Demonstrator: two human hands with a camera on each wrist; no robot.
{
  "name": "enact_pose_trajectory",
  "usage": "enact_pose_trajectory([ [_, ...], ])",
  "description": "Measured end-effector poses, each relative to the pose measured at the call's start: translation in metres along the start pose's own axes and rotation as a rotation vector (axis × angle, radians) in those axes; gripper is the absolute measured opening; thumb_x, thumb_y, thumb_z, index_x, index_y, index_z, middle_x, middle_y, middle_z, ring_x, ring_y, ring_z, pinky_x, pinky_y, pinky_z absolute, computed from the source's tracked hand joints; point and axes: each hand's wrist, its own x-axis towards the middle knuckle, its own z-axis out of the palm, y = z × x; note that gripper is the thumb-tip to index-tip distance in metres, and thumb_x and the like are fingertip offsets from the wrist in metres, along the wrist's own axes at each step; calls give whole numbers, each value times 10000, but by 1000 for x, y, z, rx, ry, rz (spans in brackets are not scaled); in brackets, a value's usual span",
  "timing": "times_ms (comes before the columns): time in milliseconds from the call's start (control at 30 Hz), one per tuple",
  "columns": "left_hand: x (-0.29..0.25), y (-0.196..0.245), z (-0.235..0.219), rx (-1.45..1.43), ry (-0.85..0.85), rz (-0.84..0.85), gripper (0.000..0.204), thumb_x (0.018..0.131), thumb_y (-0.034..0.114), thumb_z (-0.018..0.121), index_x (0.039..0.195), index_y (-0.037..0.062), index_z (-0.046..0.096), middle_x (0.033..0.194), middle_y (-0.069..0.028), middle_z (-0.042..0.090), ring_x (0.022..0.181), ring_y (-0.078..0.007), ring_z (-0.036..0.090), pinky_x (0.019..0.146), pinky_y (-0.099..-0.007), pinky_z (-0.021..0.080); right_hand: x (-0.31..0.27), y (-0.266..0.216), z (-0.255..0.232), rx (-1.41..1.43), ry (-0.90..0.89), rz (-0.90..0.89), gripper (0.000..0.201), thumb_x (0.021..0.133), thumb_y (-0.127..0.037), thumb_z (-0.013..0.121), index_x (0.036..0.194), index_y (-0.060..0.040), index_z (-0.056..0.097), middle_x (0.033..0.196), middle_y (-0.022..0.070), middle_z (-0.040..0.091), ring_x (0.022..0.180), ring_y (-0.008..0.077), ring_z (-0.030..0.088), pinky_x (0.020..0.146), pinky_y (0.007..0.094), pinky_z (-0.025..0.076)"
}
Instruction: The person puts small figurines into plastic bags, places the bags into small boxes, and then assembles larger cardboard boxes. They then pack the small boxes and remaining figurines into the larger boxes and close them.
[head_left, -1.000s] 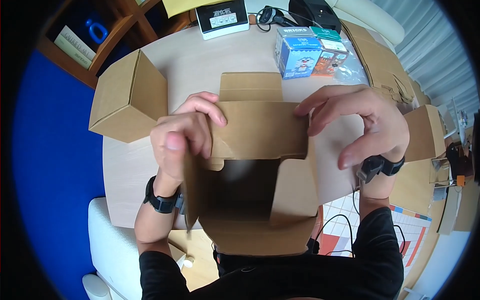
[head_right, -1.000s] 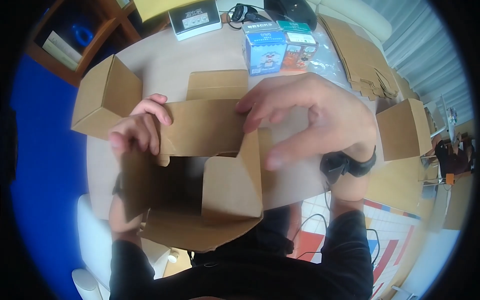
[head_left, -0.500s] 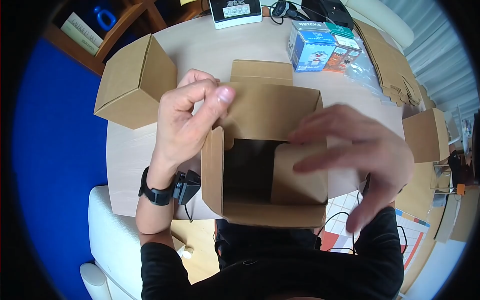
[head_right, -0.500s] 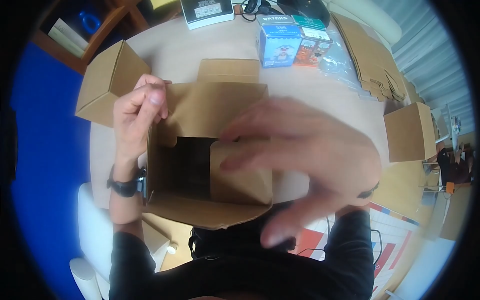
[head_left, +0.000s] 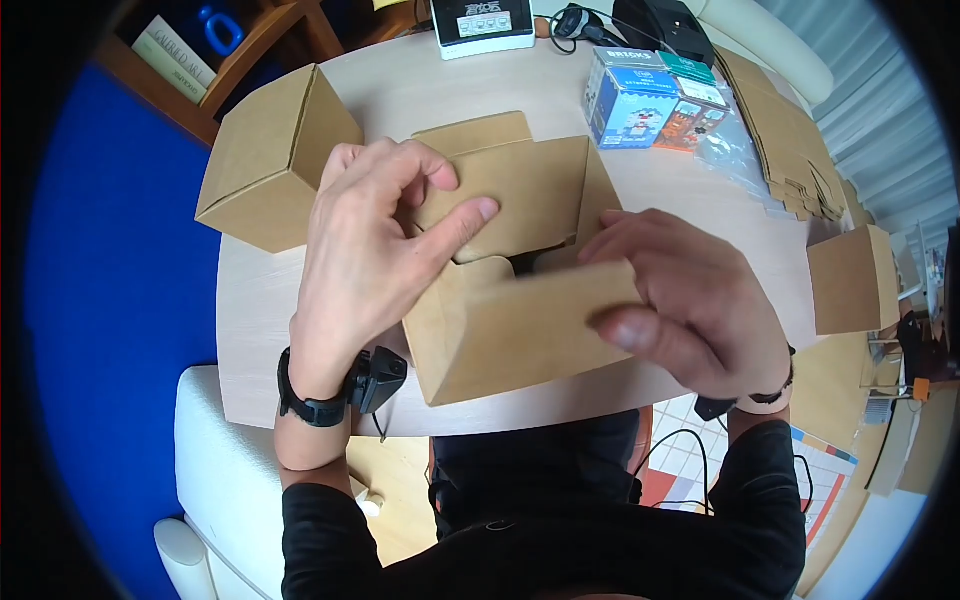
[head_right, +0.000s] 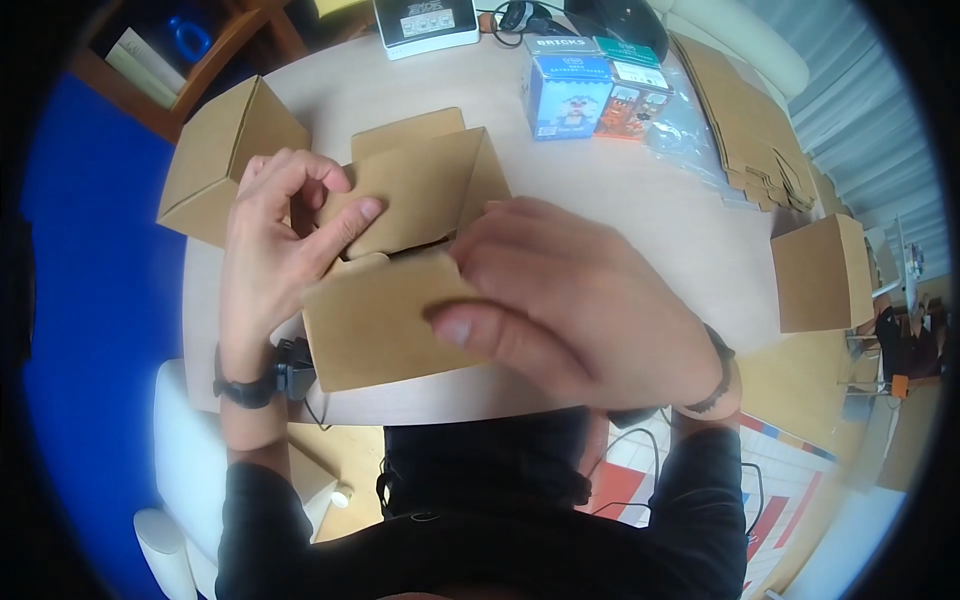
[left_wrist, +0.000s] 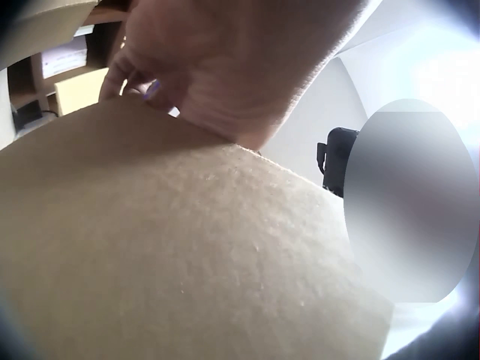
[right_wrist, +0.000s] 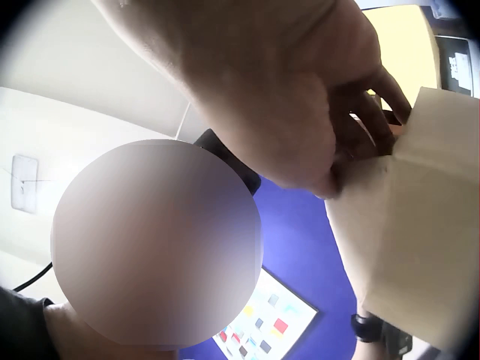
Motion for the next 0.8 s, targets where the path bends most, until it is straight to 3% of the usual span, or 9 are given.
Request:
enact_pose_trajectory([
  [33, -2, -3, 0, 25, 9, 66, 214, 779, 213, 779, 874, 62, 660, 728, -44, 504, 720, -217, 432, 675, -348, 409, 1, 1, 4, -22, 39, 53, 278, 859, -192, 702, 1034, 23, 682, 975, 161, 645, 916, 321, 625, 940, 444, 468],
  [100, -1, -6, 1, -7, 45, 88, 185, 819, 206, 734, 902, 54, 670, 779, -59, 546, 748, -234, 464, 686, -354, 419, 7, -12, 7, 78, 93, 258, 297, 863, -187, 693, 1073, 22, 674, 959, 153, 638, 873, 328, 611, 914, 430, 476],
  [167, 0, -9, 3, -49, 56, 100, 172, 851, 199, 692, 927, 45, 678, 821, -74, 584, 775, -251, 494, 699, -359, 429, 9, -14, 10, 62, 114, 308, 322, 860, -180, 689, 1108, 23, 665, 937, 146, 629, 849, 330, 597, 900, 419, 477],
  [333, 2, -10, 0, -150, -27, 44, 177, 885, 189, 630, 928, 27, 687, 877, -104, 649, 804, -299, 556, 730, -371, 453, 11, 3, 22, -262, 110, 23, 359, 832, -178, 698, 1125, 27, 662, 877, 129, 603, 869, 310, 576, 921, 409, 459],
  [533, 0, -15, 0, -41, 34, 184, 180, 882, 172, 629, 949, 24, 706, 837, -122, 680, 780, -328, 612, 755, -381, 472, 13, 8, 16, -182, 21, 54, 413, 781, -291, 742, 1044, 24, 695, 853, 119, 588, 909, 299, 569, 1010, 471, 403],
  [633, -1, -11, -6, -44, -67, 153, 199, 911, 102, 598, 1045, -1, 701, 941, -147, 695, 860, -274, 610, 799, -342, 467, 12, 11, 22, -196, 63, 49, 439, 762, -342, 755, 1010, 18, 706, 844, 106, 581, 919, 297, 565, 1034, 483, 382],
  [733, -1, -7, -2, -123, -48, 59, 228, 909, 209, 607, 945, 15, 721, 816, -161, 672, 789, -350, 628, 713, -402, 495, 8, 8, 23, -256, 87, 36, 443, 749, -364, 764, 985, 8, 714, 846, 92, 584, 927, 297, 564, 1033, 489, 381],
  [800, 1, -13, 0, -142, -48, 94, 247, 926, 223, 590, 956, 15, 721, 782, -171, 657, 772, -358, 623, 694, -406, 494, 11, 4, 20, -268, 63, 31, 468, 727, -387, 778, 981, 2, 717, 846, 86, 579, 933, 298, 561, 1031, 493, 381],
])
